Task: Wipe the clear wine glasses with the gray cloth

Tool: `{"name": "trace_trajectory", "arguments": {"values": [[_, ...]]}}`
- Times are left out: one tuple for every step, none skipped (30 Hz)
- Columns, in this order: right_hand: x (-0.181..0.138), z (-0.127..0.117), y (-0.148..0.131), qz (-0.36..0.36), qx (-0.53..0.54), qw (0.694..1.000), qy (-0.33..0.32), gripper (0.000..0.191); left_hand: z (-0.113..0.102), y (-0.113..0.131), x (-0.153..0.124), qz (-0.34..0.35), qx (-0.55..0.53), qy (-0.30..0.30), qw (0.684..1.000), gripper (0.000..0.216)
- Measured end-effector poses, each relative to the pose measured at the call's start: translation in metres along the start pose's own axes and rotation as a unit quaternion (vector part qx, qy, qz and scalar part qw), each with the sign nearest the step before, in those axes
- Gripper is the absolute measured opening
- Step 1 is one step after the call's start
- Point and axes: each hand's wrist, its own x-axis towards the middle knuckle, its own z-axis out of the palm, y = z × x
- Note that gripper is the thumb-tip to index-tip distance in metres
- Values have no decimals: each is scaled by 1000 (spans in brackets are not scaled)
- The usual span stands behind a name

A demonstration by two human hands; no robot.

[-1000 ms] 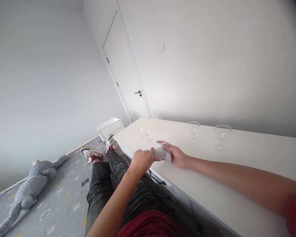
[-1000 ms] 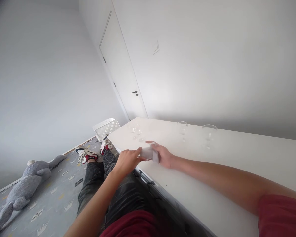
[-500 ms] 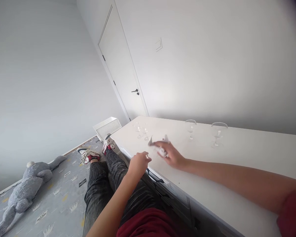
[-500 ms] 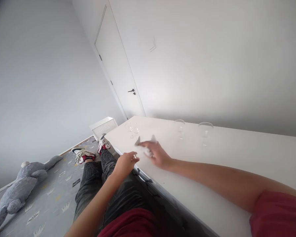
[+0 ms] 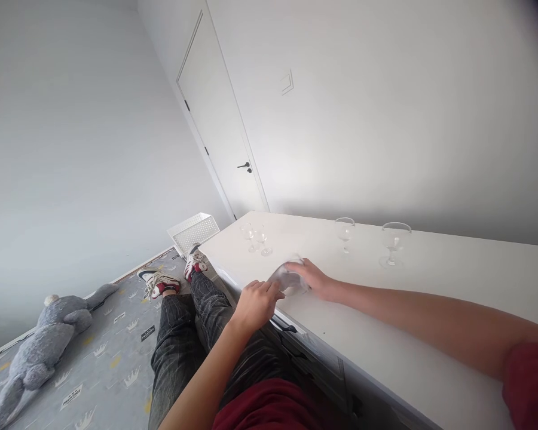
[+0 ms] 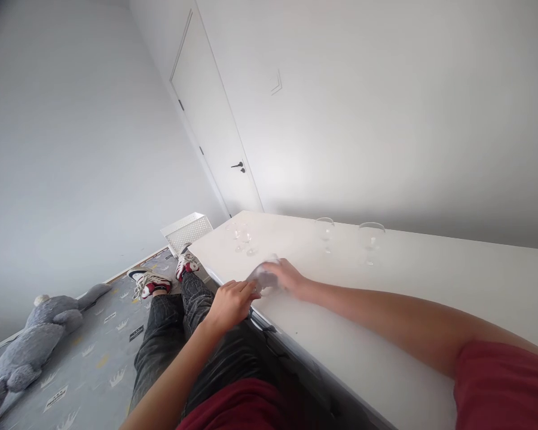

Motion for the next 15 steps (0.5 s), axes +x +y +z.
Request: {"name": "trace_trajectory", "arguments": {"values": [[2, 0, -1, 54, 86, 995, -9, 25, 3, 1, -1, -28, -35, 24, 999, 27], [2, 0, -1, 93, 158, 983, -28, 26, 4, 2, -1, -66, -79, 53, 993, 26], [2, 2, -1, 116, 211, 969, -50, 28, 6, 4, -1, -110, -133, 84, 981, 25], [0, 4, -2, 123, 245, 959, -70, 29, 7, 7, 0, -160, -195, 112, 961, 25], [-3, 6, -1, 113, 261, 955, -83, 31, 7, 10, 2, -209, -258, 134, 934, 28], [-7, 9, -1, 87, 260, 958, -88, 32, 7, 13, 5, -252, -313, 148, 904, 33], [-11, 13, 0, 52, 242, 965, -83, 33, 6, 17, 7, -286, -356, 156, 876, 37], [-16, 16, 0, 10, 204, 976, -73, 35, 6, 20, 10, -311, -388, 158, 853, 40], [-21, 19, 1, -33, 149, 986, -61, 38, 5, 24, 13, -329, -411, 157, 835, 42], [-25, 22, 2, -74, 82, 993, -49, 42, 5, 27, 15, -341, -431, 152, 821, 42], [-28, 24, 3, -113, 14, 993, -38, 46, 4, 30, 18, -349, -450, 146, 809, 43], [-30, 25, 3, -155, -51, 986, -32, 50, 3, 33, 20, -355, -467, 140, 798, 44], [-32, 25, 4, -201, -108, 973, -29, 56, 2, 35, 22, -357, -478, 135, 791, 45], [-32, 24, 5, -250, -158, 955, -27, 62, 1, 37, 24, -356, -485, 130, 788, 46], [-31, 23, 7, -295, -200, 934, -22, 68, -1, 39, 26, -354, -488, 124, 788, 47]]}}
